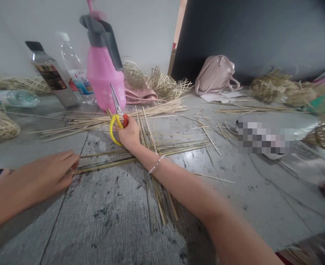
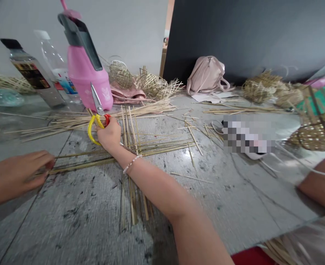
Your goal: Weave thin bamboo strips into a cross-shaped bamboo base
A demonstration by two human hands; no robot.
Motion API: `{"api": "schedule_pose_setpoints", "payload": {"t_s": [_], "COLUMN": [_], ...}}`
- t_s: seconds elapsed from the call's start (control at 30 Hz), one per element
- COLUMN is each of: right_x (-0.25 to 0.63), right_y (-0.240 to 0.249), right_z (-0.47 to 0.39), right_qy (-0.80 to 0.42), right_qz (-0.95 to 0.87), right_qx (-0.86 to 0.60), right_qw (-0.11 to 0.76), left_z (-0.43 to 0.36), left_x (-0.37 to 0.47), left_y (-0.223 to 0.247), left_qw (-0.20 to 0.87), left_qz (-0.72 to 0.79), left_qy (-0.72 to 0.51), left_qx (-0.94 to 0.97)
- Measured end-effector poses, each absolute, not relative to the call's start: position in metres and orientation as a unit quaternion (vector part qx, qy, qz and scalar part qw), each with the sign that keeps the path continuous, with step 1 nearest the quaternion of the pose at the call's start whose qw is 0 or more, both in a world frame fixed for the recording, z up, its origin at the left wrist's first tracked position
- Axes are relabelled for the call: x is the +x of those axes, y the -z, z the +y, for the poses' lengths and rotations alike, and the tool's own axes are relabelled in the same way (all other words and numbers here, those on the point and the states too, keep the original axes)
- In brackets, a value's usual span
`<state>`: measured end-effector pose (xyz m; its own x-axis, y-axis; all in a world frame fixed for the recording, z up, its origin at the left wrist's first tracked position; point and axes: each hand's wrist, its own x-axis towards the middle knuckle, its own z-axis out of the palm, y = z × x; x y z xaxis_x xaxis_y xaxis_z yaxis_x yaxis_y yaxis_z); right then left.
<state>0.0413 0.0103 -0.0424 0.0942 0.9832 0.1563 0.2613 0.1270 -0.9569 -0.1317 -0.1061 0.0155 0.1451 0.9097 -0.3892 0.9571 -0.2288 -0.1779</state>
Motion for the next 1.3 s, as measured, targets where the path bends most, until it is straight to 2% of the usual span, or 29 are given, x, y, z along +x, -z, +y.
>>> {"api": "schedule_pose_setpoints", "payload": {"t_s": [0.17,0.33,0.53,0.63,0.83,1.13,1.3], "right_x": [0.04,0.041,0.042,0.042,0.043,0.044,0.043], "right_y": [0.039,0.036,0.034,0.034,0.033,0.03,0.033], "right_z": [0.003,0.0,-0.001,-0.001,-0.002,-0.003,-0.002], "right_qy": [-0.366,-0.363,-0.347,-0.353,-0.35,-0.347,-0.346], "right_qz": [-0.582,-0.599,-0.609,-0.614,-0.619,-0.622,-0.624], "right_qx": [-0.543,-0.54,-0.55,-0.545,-0.547,-0.554,-0.551], "right_qw": [0.482,0.467,0.454,0.45,0.442,0.431,0.434], "left_z": [-0.106,-0.103,-0.097,-0.097,-0.096,-0.089,-0.081], "left_x": [-0.148,-0.159,-0.159,-0.143,-0.118,-0.14,-0.135], "left_y": [-0.005,0.009,0.031,0.018,-0.014,-0.012,-0.009], "left_qw": [0.082,0.034,0.03,0.027,0.101,0.2,0.196], "left_qz": [0.619,0.57,0.546,0.557,0.594,0.589,0.589], "left_qy": [0.085,0.012,0.03,0.075,0.179,0.108,0.105], "left_qx": [0.776,0.821,0.837,0.827,0.778,0.776,0.777]}}
